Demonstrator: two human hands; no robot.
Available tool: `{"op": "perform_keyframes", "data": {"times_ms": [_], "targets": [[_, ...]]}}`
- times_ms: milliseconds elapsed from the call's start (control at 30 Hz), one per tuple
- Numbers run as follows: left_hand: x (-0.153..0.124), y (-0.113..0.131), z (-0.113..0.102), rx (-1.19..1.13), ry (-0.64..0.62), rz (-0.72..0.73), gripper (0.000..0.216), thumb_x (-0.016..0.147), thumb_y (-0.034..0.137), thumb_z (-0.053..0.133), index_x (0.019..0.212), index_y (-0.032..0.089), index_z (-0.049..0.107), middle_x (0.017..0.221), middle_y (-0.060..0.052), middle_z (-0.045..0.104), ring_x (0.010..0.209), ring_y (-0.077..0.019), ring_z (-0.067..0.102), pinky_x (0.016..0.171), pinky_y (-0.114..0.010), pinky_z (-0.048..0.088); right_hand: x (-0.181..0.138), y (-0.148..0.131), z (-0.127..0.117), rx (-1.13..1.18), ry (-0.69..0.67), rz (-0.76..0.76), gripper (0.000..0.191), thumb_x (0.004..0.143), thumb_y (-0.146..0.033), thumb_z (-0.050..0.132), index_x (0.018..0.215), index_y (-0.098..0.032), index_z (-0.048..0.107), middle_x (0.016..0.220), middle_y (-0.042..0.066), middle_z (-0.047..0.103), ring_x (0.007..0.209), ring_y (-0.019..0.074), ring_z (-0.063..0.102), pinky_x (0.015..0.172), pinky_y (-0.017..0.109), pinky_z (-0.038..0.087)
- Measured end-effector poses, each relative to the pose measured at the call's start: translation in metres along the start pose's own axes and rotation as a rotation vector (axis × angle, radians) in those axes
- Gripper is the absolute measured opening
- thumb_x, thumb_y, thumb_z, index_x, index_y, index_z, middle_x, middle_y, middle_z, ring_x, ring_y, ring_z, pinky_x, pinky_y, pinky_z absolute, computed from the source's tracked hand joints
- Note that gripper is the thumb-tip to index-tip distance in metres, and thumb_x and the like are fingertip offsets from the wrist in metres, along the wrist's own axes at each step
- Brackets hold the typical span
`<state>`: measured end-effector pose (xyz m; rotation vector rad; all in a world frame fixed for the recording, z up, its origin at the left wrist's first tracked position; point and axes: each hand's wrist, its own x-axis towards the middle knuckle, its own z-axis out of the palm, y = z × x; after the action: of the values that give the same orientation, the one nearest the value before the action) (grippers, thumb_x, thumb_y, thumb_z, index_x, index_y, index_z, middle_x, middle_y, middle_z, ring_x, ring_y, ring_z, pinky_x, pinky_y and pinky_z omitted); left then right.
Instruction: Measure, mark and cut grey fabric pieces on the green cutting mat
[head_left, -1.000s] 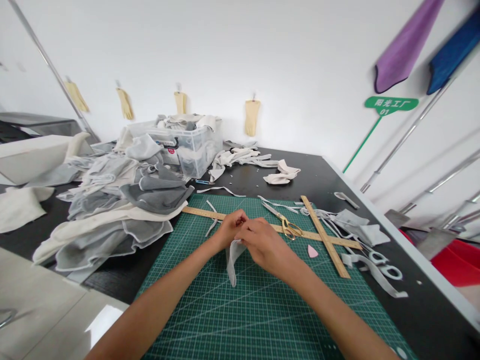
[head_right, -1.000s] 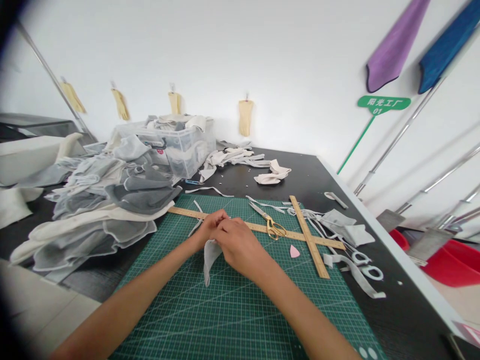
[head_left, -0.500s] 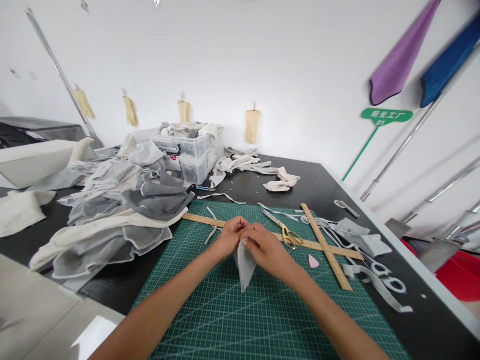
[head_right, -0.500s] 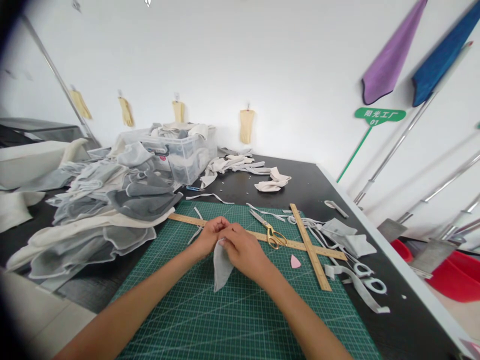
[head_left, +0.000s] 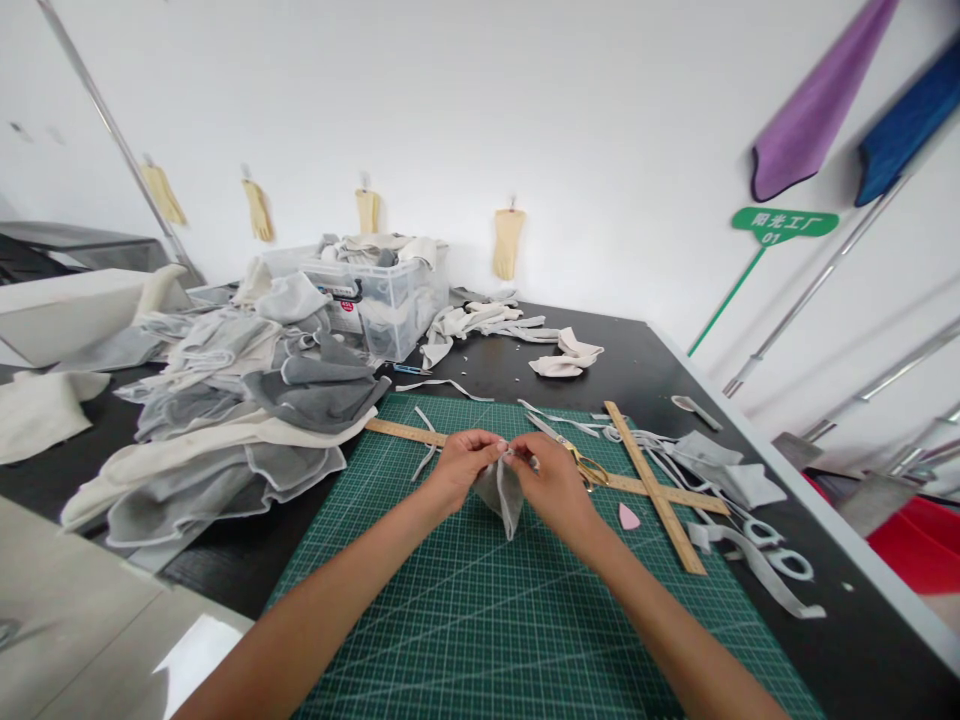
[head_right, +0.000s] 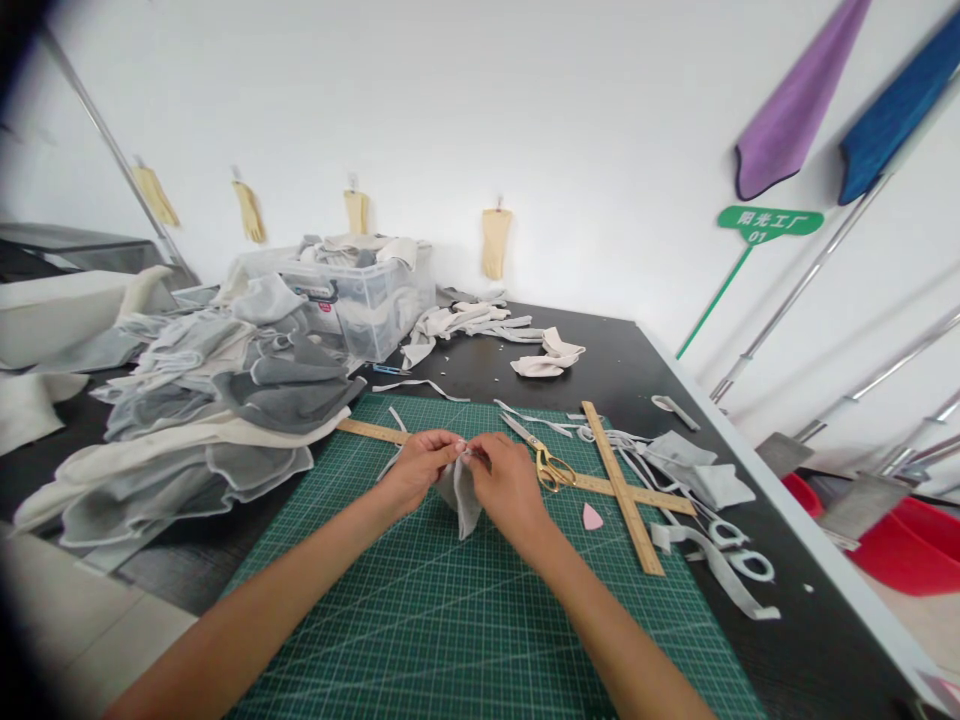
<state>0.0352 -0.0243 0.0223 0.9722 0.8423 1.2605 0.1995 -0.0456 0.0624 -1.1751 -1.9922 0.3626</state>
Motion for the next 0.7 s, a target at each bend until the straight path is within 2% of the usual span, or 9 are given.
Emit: {"op": "perform_keyframes", "data": {"times_ms": [100, 300, 500, 700], "targets": [[0.000, 0.002, -0.001, 0.002, -0.021, -0.013, 0.030, 0.066, 0.038, 0.089, 0.081, 0.015, 0.077, 0.071, -0.004, 0.070, 0.060, -0.0108, 0.057, 0.057, -0.023, 0.039, 0.001, 0.001, 0.000, 0.087, 0.010, 0.076, 0.006, 0.088, -0.022, 0.065, 0.083, -0.023, 0.068, 0.080, 0.000, 0.070, 0.075, 0.0194, 0.063, 0.070, 0.031, 0.044], [-0.005, 0.012, 0.001, -0.069, -0.097, -0.047, 0.032, 0.067, 0.039, 0.089, 0.085, 0.014, 0.079, 0.075, -0.006, 0.072, 0.066, -0.0130, 0.060, 0.063, -0.025, 0.044, 0.003, -0.005, -0.006, 0.113, 0.018, 0.134, 0.010, 0.089, -0.027, 0.066, 0.083, -0.024, 0.074, 0.083, 0.002, 0.075, 0.080, 0.0215, 0.067, 0.074, 0.033, 0.046], [-0.006, 0.013, 0.002, -0.031, -0.070, -0.030, 0.033, 0.066, 0.038, 0.090, 0.084, 0.013, 0.079, 0.072, -0.006, 0.071, 0.063, -0.0115, 0.058, 0.060, -0.025, 0.042, 0.003, -0.004, -0.007, 0.042, 0.022, 0.022, 0.013, 0.092, -0.029, 0.064, 0.087, -0.025, 0.075, 0.086, 0.003, 0.077, 0.081, 0.0223, 0.068, 0.077, 0.034, 0.046], [-0.006, 0.012, 0.003, -0.122, -0.082, -0.079, 0.035, 0.062, 0.037, 0.093, 0.082, 0.012, 0.079, 0.078, -0.008, 0.073, 0.070, -0.0140, 0.064, 0.069, -0.027, 0.049, 0.003, -0.006, -0.008, -0.024, 0.036, 0.010, 0.015, 0.092, -0.028, 0.064, 0.081, -0.024, 0.073, 0.081, 0.002, 0.074, 0.079, 0.0216, 0.066, 0.076, 0.034, 0.043]]}}
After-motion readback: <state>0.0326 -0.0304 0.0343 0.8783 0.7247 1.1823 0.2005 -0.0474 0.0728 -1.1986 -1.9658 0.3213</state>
